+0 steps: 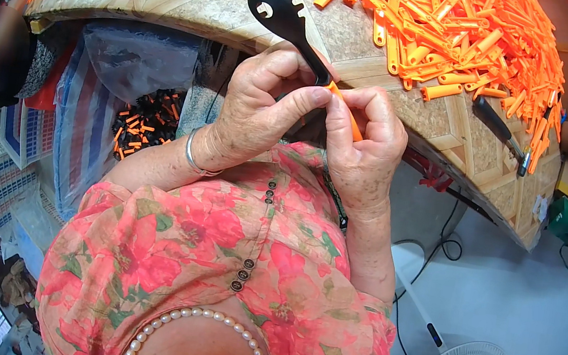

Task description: The person assembles small orange plastic tubes into black plastic holders using a hammer. They pick up a tube and a holder, insert the tube into the holder, and strike it with a hammer to secure it. The person repeats this process continuously, handling the parts one at a time.

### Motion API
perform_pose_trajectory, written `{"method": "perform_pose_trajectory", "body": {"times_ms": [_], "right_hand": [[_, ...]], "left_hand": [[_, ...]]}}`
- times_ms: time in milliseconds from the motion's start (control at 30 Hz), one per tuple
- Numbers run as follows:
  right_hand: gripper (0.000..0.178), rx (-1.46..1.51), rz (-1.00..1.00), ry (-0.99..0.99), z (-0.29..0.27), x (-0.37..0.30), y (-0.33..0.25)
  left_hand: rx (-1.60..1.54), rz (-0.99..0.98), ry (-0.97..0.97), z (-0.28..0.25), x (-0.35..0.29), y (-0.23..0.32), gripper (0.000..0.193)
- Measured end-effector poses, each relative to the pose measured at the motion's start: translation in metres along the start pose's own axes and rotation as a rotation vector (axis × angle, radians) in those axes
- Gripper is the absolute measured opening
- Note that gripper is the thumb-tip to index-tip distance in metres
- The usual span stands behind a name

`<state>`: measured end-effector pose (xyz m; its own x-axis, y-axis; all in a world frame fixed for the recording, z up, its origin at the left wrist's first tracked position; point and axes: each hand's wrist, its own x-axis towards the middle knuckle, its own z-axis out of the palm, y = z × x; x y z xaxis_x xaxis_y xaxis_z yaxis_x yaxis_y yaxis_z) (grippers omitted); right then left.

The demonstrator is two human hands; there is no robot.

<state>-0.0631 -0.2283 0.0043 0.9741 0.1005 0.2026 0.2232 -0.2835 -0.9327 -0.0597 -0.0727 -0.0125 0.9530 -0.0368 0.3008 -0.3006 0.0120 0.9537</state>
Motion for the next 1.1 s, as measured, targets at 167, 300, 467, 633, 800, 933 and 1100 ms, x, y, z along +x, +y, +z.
{"method": "perform_pose_trajectory", "body": {"times_ms": [167,300,467,633,800,933,1100], "right_hand": [[0.007,-0.012,-0.032,-0.022,0.004,0.0,0.003],[0.005,-0.117,-0.011,-0.044,0.004,0.001,0.003],[0.005,0.076,0.068,-0.226,-0.015,0.012,-0.012],[0.007,-0.059,-0.038,-0.669,-0.059,0.042,-0.017],[0.01,-0.306,-0.093,-0.783,-0.057,0.062,-0.023],[0.012,-0.501,-0.224,-0.789,-0.044,0.074,-0.021],[0.011,-0.693,-0.278,-0.87,-0.031,0.081,-0.026]], "left_hand": [[0.016,0.033,0.025,-0.003,-0.001,-0.002,0.012],[-0.002,-0.041,0.063,0.0,-0.003,-0.002,0.011],[-0.246,-0.035,-0.187,-0.019,0.004,-0.001,0.02],[-0.242,-0.255,-0.565,-0.061,0.02,0.008,0.027],[-0.461,-0.397,-0.735,-0.075,0.018,-0.012,0.048],[-0.358,-0.591,-0.799,-0.052,0.013,0.001,0.037],[-0.465,-0.738,-0.702,-0.035,-0.007,-0.01,0.031]]}}
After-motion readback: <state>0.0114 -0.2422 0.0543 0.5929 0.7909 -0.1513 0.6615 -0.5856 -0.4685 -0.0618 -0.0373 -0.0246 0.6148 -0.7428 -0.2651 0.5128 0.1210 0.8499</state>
